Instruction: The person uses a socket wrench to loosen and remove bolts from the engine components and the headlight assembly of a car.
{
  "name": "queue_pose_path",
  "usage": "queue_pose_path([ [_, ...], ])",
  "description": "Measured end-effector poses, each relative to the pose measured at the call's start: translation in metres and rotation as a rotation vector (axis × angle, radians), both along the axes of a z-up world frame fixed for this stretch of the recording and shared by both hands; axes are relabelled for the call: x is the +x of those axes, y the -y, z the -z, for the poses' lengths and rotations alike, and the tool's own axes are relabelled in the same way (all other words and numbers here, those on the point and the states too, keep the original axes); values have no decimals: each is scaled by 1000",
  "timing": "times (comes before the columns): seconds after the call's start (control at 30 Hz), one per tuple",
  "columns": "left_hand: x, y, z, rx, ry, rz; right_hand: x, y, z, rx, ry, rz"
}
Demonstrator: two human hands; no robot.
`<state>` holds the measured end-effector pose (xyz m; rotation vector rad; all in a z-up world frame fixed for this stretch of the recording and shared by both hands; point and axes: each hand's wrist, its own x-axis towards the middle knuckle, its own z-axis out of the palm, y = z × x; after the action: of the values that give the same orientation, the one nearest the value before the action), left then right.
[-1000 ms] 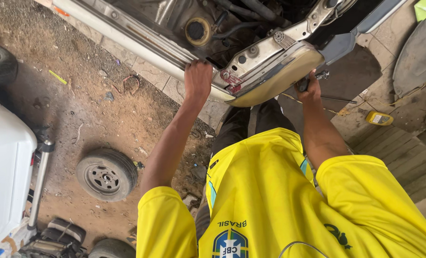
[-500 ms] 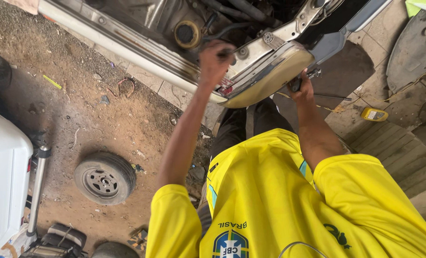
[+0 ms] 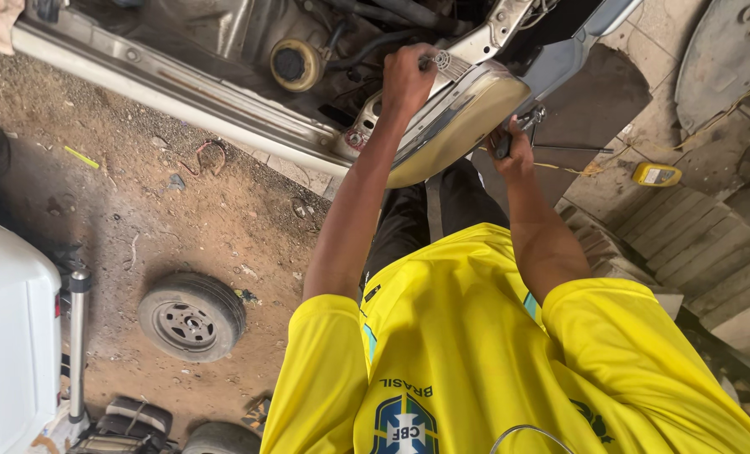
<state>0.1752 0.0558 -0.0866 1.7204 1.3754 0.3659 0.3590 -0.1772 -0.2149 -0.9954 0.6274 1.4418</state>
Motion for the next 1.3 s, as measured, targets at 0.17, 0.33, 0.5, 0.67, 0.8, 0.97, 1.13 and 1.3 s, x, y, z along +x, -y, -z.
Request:
queue_pose_path([
  [0.17,-4,-7,-20,-124,-69,8,2,1,8,-18,-22,40],
  [0.33,-6,-12,-14,79,16,98,5,-1,12,13,-9,32],
  [0.5,-6,-10,-12,-38,-20,85,11,-4,15,41,35,18],
  [0.67,-9,-18,-19,54,-3,177,10,-7,11,96,43,12],
  [0.8,-5,-18,-17,23,-62,185,12,-3,6,47,27,21],
  [0.97,-7,-6,-6,-237,-26,76,16,13,-12,13,78,-4],
  [1.13,-12,6,-1,1,266,-144,22,53,-42,-189,355,-148],
  [1.3,-14,71,-35,-544,443,-401,42,128,-122,-185,570,-407],
])
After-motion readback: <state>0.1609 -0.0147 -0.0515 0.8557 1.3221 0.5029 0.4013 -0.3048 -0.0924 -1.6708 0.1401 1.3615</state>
